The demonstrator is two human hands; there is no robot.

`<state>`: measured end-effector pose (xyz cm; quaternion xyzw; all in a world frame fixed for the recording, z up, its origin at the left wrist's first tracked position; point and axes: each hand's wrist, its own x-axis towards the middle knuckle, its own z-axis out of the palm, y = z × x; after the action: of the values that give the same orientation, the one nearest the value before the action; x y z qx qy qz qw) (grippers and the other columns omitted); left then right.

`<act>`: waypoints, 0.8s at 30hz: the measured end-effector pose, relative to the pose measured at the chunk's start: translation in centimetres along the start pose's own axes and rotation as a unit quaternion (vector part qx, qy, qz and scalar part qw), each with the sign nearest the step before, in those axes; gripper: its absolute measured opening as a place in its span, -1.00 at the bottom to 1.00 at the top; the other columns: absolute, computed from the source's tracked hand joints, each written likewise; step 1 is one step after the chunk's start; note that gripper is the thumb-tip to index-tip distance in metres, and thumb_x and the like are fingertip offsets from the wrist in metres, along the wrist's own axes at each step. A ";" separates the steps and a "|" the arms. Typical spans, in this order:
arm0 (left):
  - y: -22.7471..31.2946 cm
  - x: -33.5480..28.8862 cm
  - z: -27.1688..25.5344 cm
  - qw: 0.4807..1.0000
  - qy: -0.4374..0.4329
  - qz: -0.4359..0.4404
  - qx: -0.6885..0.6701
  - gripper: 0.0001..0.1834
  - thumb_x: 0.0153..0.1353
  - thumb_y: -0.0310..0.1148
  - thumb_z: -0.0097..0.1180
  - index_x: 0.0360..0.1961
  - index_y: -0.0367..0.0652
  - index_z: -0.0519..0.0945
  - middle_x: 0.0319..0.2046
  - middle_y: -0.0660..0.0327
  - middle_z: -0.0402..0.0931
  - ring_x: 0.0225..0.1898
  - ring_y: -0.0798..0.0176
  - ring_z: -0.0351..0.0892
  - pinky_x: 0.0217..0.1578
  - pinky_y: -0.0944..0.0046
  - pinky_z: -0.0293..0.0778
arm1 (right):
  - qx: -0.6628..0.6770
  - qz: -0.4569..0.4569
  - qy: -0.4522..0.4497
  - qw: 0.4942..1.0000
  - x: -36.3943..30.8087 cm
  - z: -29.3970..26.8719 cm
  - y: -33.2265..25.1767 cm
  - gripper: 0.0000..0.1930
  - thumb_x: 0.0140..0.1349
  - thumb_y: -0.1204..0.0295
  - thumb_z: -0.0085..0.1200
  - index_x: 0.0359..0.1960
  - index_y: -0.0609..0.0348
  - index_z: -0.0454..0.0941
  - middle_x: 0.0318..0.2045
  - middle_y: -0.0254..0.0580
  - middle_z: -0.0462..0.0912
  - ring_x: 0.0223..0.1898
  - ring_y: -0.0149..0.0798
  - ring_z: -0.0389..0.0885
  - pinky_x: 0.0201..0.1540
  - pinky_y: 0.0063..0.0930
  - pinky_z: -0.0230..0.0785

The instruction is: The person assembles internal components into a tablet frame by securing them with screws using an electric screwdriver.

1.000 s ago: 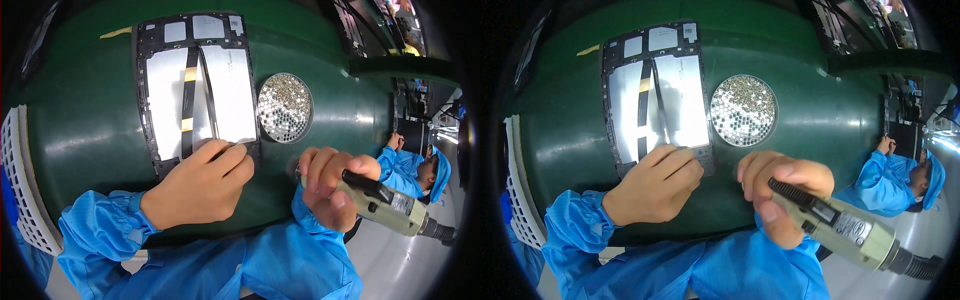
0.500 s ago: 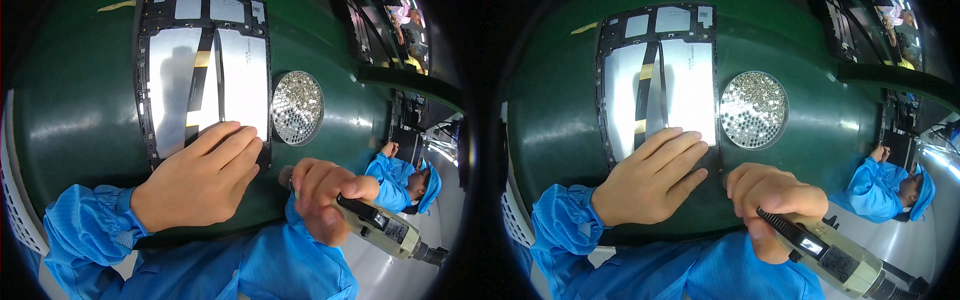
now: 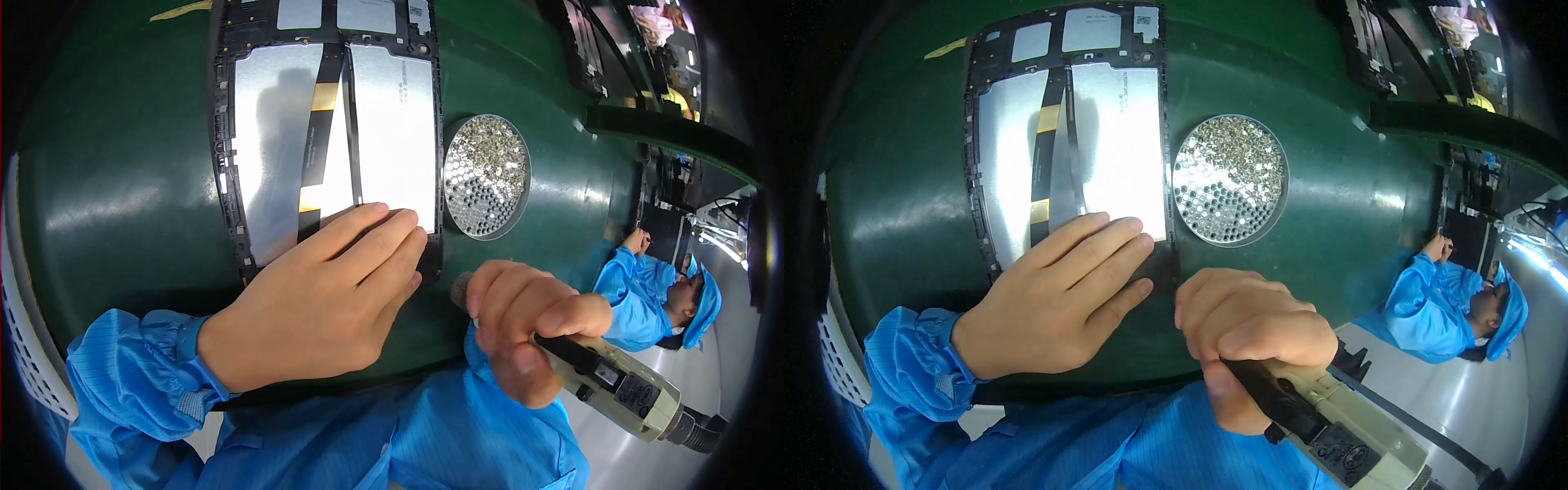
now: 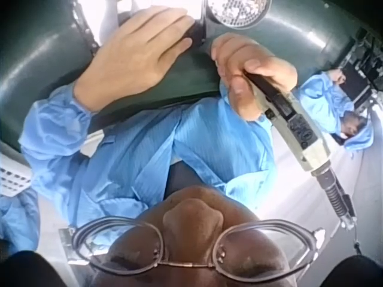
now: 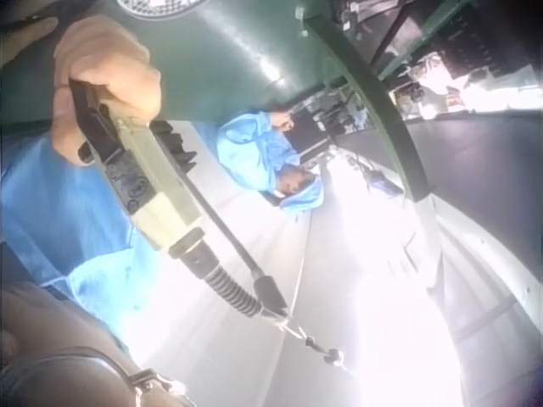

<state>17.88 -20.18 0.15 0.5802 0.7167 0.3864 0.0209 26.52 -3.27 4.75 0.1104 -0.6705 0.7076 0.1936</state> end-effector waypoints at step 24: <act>-0.5 -0.2 -1.3 0.995 -0.073 0.037 0.049 -0.76 0.05 -0.46 0.15 -0.21 -0.15 0.66 -0.04 -0.01 0.53 0.11 0.01 0.45 0.17 0.01 0.28 | 0.004 0.000 0.149 0.989 3.1 -2.4 2.6 -0.60 0.04 0.59 0.03 -0.04 0.20 0.28 -0.58 -0.18 0.40 -0.54 -0.27 0.39 -0.32 -0.22 0.33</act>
<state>16.91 -21.05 0.72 0.6331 0.7098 0.3074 0.0307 22.84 -0.58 3.47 0.0048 -0.6313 0.7188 0.2911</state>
